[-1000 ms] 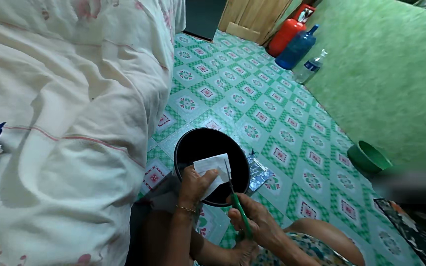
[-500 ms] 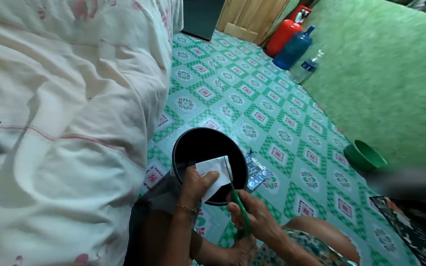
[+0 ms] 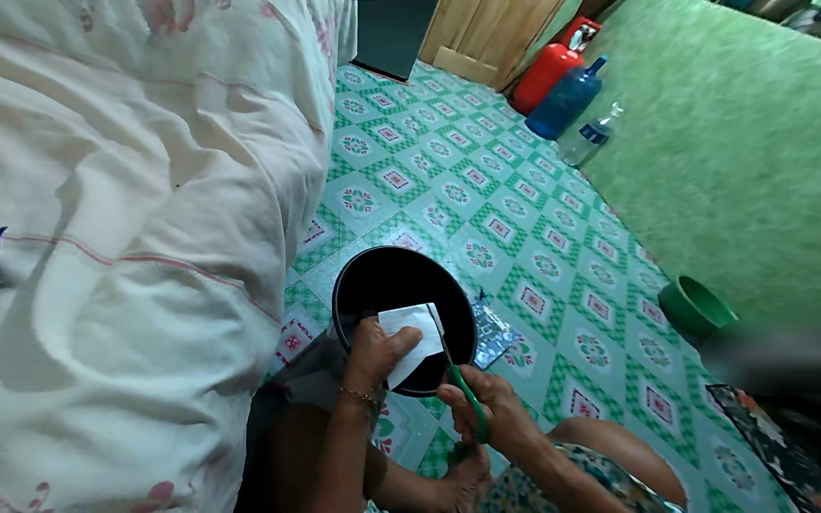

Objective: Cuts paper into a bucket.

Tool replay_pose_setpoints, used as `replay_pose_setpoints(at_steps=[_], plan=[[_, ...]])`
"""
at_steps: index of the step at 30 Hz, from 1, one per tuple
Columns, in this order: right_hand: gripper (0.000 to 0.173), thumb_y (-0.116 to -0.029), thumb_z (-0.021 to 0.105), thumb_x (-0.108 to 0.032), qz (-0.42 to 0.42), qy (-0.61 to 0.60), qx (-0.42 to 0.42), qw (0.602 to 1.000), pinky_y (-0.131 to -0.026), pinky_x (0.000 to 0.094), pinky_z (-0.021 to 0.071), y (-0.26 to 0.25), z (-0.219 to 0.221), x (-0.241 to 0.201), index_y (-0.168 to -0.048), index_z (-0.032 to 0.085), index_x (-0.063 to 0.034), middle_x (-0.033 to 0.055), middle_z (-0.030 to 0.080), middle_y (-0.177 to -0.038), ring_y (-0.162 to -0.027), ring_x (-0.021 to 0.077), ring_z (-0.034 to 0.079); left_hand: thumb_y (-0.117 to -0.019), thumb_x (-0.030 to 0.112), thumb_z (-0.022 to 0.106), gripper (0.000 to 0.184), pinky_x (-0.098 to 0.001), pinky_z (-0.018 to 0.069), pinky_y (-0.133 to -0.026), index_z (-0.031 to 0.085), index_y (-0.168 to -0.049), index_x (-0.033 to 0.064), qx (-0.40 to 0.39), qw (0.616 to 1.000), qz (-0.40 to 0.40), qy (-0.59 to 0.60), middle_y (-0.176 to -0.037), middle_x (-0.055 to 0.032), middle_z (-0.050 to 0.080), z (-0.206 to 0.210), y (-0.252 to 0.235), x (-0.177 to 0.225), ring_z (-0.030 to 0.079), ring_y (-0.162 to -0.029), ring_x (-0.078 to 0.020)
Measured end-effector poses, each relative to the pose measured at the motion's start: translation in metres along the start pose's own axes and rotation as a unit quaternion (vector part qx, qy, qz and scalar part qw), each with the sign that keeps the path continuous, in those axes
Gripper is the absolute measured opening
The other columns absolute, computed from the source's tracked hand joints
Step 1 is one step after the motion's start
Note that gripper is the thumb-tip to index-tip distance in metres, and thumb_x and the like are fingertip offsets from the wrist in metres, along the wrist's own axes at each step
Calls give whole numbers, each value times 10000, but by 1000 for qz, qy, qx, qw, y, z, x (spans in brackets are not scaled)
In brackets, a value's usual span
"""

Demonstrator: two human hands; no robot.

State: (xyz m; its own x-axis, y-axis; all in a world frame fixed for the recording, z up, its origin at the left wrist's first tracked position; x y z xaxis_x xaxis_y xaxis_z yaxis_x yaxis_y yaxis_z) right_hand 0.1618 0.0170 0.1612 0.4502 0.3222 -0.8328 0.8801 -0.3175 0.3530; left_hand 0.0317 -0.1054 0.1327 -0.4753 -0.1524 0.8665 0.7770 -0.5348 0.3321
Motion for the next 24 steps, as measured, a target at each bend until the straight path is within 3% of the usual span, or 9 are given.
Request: replay_pose_setpoints(at_steps=[6, 11, 17, 21, 24], plan=[[151, -971, 623, -258, 27, -15, -21, 999, -480, 156, 476, -1, 0, 1, -931, 595, -115, -125, 564, -566, -473, -15, 557, -917, -61, 659, 99, -198, 579, -684, 627, -1010, -66, 13, 1000, 14, 13, -781, -26, 687, 1, -1, 0, 669, -676, -24], [416, -998, 523, -399, 23, 61, -87, 994, -653, 215, 522, -1, 1, 0, -1127, 573, -7, -58, 607, -760, -662, 23, 609, -925, -53, 678, 183, -206, 575, -742, 605, -1085, -103, 91, 992, 58, 63, -865, -69, 686, 0, -8, -2, 671, -755, -35], [517, -953, 565, -453, -14, 85, -101, 991, -656, 211, 518, 4, 0, 0, -1169, 587, 17, -40, 627, -790, -681, 22, 608, -911, -99, 657, 116, -189, 572, -685, 609, -1016, -84, 113, 988, 59, 86, -784, -38, 673, -1, -7, 3, 661, -683, -25], [684, -915, 579, -589, -74, 82, -108, 988, -666, 217, 510, 5, 0, 8, -1189, 600, 37, -31, 637, -796, -696, 25, 600, -903, -101, 664, 125, -191, 570, -693, 609, -1012, -75, 143, 982, 81, 91, -790, -36, 670, -3, -10, 2, 660, -700, -25], [700, -902, 582, -613, -63, 89, -107, 988, -666, 209, 500, 7, -1, 9, -1193, 598, 23, -42, 624, -793, -696, 15, 589, -893, -102, 666, 129, -195, 573, -699, 614, -1003, -62, 157, 977, 105, 95, -784, -20, 675, -8, -12, 1, 662, -702, -19]])
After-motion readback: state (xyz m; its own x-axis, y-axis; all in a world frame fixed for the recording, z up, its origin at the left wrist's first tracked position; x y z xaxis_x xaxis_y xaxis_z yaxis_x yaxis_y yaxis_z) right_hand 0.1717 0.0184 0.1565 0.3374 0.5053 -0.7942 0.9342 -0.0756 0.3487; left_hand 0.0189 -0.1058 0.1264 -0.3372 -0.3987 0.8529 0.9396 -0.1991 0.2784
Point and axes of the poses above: each hand's wrist, its own y-axis away from the middle knuckle, its own z-axis out of the palm, x = y × z, the point moved 1 cm from there along -y, towards the middle knuckle
